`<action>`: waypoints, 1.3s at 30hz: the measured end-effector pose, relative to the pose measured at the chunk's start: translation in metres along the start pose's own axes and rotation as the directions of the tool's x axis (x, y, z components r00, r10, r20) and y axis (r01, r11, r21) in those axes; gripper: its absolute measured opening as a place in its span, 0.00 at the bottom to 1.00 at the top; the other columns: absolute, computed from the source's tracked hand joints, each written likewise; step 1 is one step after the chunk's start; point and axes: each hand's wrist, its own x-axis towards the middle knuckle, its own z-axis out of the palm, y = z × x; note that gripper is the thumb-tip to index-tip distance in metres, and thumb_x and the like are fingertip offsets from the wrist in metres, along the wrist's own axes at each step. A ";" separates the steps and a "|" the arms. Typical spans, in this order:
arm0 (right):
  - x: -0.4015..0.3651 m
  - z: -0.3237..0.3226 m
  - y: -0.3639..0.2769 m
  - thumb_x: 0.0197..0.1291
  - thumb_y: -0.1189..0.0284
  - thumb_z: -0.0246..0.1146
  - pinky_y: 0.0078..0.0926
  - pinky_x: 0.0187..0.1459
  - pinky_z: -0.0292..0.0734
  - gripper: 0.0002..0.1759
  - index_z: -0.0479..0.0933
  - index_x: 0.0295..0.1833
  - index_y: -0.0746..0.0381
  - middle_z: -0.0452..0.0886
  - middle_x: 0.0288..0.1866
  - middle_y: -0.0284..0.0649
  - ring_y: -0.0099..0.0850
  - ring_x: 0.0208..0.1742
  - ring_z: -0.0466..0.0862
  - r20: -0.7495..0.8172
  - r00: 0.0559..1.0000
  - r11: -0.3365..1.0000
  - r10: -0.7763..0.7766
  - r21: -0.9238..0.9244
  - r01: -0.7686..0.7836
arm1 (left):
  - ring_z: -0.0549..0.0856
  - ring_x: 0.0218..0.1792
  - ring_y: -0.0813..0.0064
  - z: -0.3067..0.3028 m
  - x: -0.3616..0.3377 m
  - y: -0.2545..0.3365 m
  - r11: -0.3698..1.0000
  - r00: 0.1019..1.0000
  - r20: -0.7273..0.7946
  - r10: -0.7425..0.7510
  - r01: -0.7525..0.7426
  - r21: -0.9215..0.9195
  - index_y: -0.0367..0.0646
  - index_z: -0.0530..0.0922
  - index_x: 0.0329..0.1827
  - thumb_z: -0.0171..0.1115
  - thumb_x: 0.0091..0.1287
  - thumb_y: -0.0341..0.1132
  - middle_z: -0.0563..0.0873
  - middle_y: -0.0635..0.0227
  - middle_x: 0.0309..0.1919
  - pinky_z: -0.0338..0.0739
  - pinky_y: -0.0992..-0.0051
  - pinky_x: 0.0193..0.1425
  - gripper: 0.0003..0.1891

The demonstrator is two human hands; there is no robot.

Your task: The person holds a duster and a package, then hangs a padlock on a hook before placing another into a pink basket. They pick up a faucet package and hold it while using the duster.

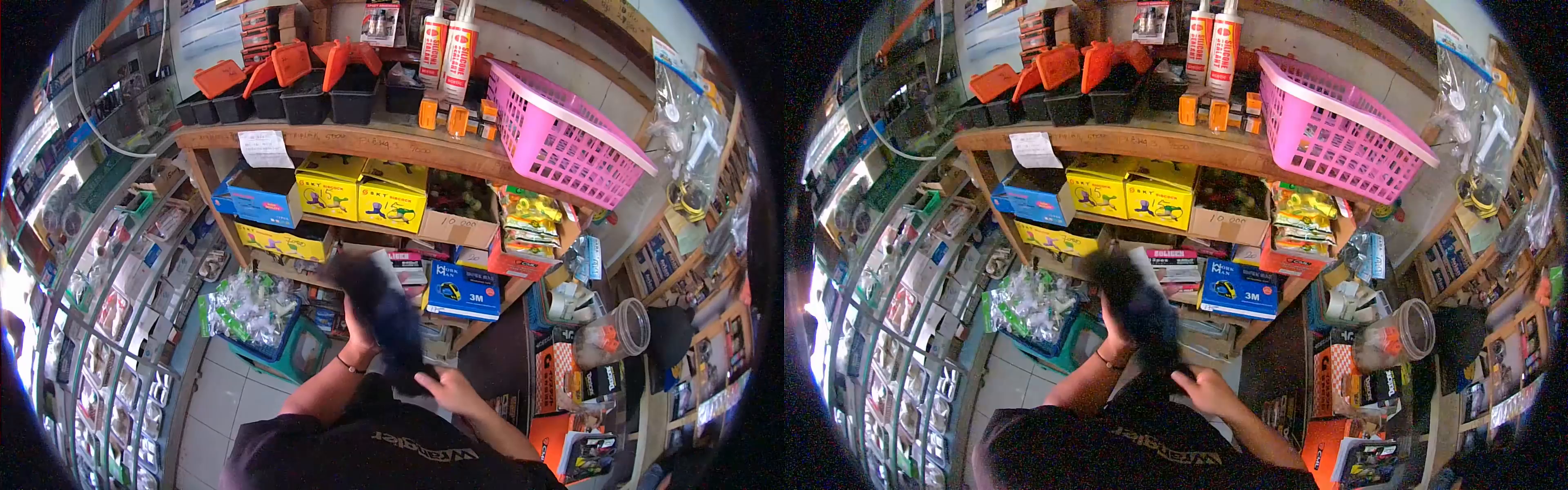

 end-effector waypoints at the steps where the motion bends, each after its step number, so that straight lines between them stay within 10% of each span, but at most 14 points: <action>1: -0.004 0.004 -0.005 0.59 0.60 0.55 0.33 0.42 0.70 0.20 0.73 0.45 0.68 0.79 0.37 0.51 0.41 0.38 0.79 0.009 0.972 0.972 -0.236 0.008 0.236 | 0.65 0.60 0.50 -0.008 0.000 -0.002 0.991 0.996 0.078 -0.039 0.028 0.134 0.46 0.52 0.67 0.36 0.62 0.63 0.62 0.57 0.62 0.64 0.50 0.59 0.37; 3: -0.006 0.002 -0.010 0.59 0.60 0.54 0.33 0.42 0.70 0.20 0.73 0.44 0.69 0.78 0.36 0.52 0.42 0.38 0.78 -0.062 0.977 0.978 -0.203 0.045 0.206 | 0.68 0.57 0.49 0.002 -0.004 0.002 0.976 0.988 0.147 -0.040 0.070 -0.208 0.48 0.54 0.66 0.38 0.62 0.63 0.63 0.55 0.61 0.67 0.45 0.53 0.36; 5: 0.000 0.002 -0.013 0.59 0.61 0.55 0.33 0.42 0.70 0.20 0.73 0.46 0.69 0.79 0.36 0.51 0.41 0.37 0.79 -0.203 0.976 0.991 0.079 0.121 -0.055 | 0.73 0.52 0.54 0.003 -0.003 0.001 0.995 0.994 -0.103 0.036 -0.045 -0.085 0.47 0.59 0.64 0.37 0.61 0.64 0.70 0.55 0.55 0.69 0.53 0.54 0.36; 8: -0.002 0.004 -0.006 0.60 0.60 0.54 0.35 0.36 0.70 0.20 0.73 0.44 0.69 0.79 0.31 0.49 0.41 0.30 0.78 -0.120 0.979 0.986 -0.168 -0.034 0.165 | 0.76 0.49 0.56 0.002 -0.005 0.004 0.997 0.997 0.043 -0.071 0.070 0.018 0.46 0.61 0.63 0.39 0.62 0.62 0.73 0.57 0.52 0.70 0.57 0.54 0.34; 14: -0.006 0.000 -0.013 0.60 0.59 0.54 0.34 0.35 0.71 0.22 0.72 0.47 0.69 0.79 0.28 0.47 0.39 0.29 0.79 -0.093 0.994 0.998 -0.050 -0.037 0.047 | 0.76 0.50 0.60 -0.012 0.002 -0.002 0.994 0.979 -0.202 0.018 -0.039 -0.099 0.47 0.63 0.61 0.38 0.62 0.64 0.72 0.59 0.54 0.71 0.60 0.54 0.34; 15: -0.005 0.002 -0.007 0.60 0.59 0.54 0.34 0.35 0.71 0.22 0.72 0.47 0.69 0.79 0.28 0.47 0.39 0.29 0.79 -0.105 0.993 0.999 -0.047 -0.032 0.044 | 0.73 0.53 0.54 -0.015 -0.001 0.000 0.968 0.992 0.076 -0.104 0.118 -0.219 0.50 0.62 0.62 0.38 0.60 0.64 0.70 0.58 0.57 0.68 0.53 0.55 0.34; 17: -0.002 0.006 0.013 0.60 0.58 0.53 0.34 0.36 0.71 0.22 0.72 0.44 0.69 0.79 0.29 0.49 0.39 0.30 0.79 -0.150 0.914 0.926 -0.377 -0.067 0.371 | 0.69 0.57 0.55 -0.016 0.000 -0.003 0.993 0.996 0.058 -0.070 0.075 -0.092 0.46 0.58 0.64 0.38 0.59 0.66 0.69 0.58 0.58 0.67 0.54 0.57 0.38; 18: -0.009 -0.009 -0.001 0.60 0.59 0.54 0.33 0.35 0.72 0.21 0.72 0.46 0.68 0.80 0.29 0.49 0.39 0.30 0.80 -0.138 0.957 0.966 -0.257 -0.027 0.256 | 0.68 0.59 0.55 -0.017 0.001 -0.002 0.990 0.992 0.114 -0.047 0.061 -0.128 0.45 0.57 0.65 0.38 0.58 0.67 0.68 0.58 0.58 0.66 0.52 0.57 0.40; 19: -0.016 -0.023 -0.004 0.59 0.60 0.54 0.33 0.31 0.72 0.21 0.71 0.48 0.67 0.79 0.27 0.49 0.39 0.27 0.79 -0.236 0.958 0.984 -0.162 -0.112 0.139 | 0.71 0.55 0.54 0.001 0.000 0.002 0.993 0.986 -0.164 -0.031 0.012 -0.114 0.47 0.57 0.65 0.39 0.57 0.68 0.69 0.56 0.58 0.69 0.50 0.52 0.40; 23: -0.064 -0.099 -0.066 0.61 0.63 0.51 0.40 0.28 0.69 0.20 0.70 0.46 0.70 0.76 0.22 0.51 0.43 0.23 0.77 -0.648 0.662 0.913 -0.378 -0.380 0.149 | 0.77 0.43 0.56 -0.020 -0.018 0.010 0.994 0.986 -0.129 -0.103 0.100 -0.032 0.49 0.61 0.62 0.40 0.58 0.64 0.74 0.58 0.51 0.73 0.54 0.43 0.35; 24: -0.076 -0.124 -0.065 0.61 0.64 0.51 0.40 0.30 0.69 0.18 0.70 0.47 0.68 0.76 0.23 0.48 0.40 0.25 0.77 -0.713 0.693 0.963 -0.107 -0.248 -0.106 | 0.77 0.43 0.56 -0.026 -0.023 0.010 0.990 0.979 -0.159 -0.127 0.116 -0.077 0.50 0.62 0.62 0.40 0.59 0.64 0.74 0.58 0.50 0.73 0.54 0.42 0.35; 26: -0.095 -0.165 -0.097 0.61 0.62 0.51 0.34 0.30 0.68 0.20 0.70 0.47 0.70 0.74 0.23 0.43 0.33 0.25 0.73 -0.860 0.495 0.962 -0.121 -0.225 -0.156 | 0.77 0.43 0.57 -0.040 -0.033 0.012 0.979 0.968 -0.175 -0.181 0.160 -0.128 0.50 0.62 0.62 0.40 0.58 0.63 0.74 0.59 0.50 0.73 0.53 0.42 0.34; 31: -0.083 -0.289 -0.160 0.60 0.66 0.50 0.38 0.44 0.70 0.19 0.70 0.49 0.70 0.77 0.41 0.55 0.49 0.42 0.77 -0.671 0.261 0.634 -0.694 -0.741 -0.221 | 0.77 0.39 0.57 -0.048 -0.065 0.021 0.967 0.954 -0.209 -0.216 0.179 -0.181 0.47 0.66 0.57 0.41 0.57 0.65 0.75 0.57 0.47 0.72 0.53 0.37 0.35; 39: 0.036 -0.341 -0.265 0.50 0.74 0.56 0.36 0.46 0.74 0.12 0.79 0.41 0.61 0.79 0.44 0.48 0.41 0.47 0.79 -0.775 0.493 0.299 -0.394 -0.616 -0.729 | 0.74 0.39 0.60 -0.047 -0.108 0.040 0.975 0.981 -0.157 -0.113 0.079 -0.208 0.45 0.60 0.62 0.41 0.55 0.69 0.73 0.56 0.46 0.72 0.55 0.39 0.41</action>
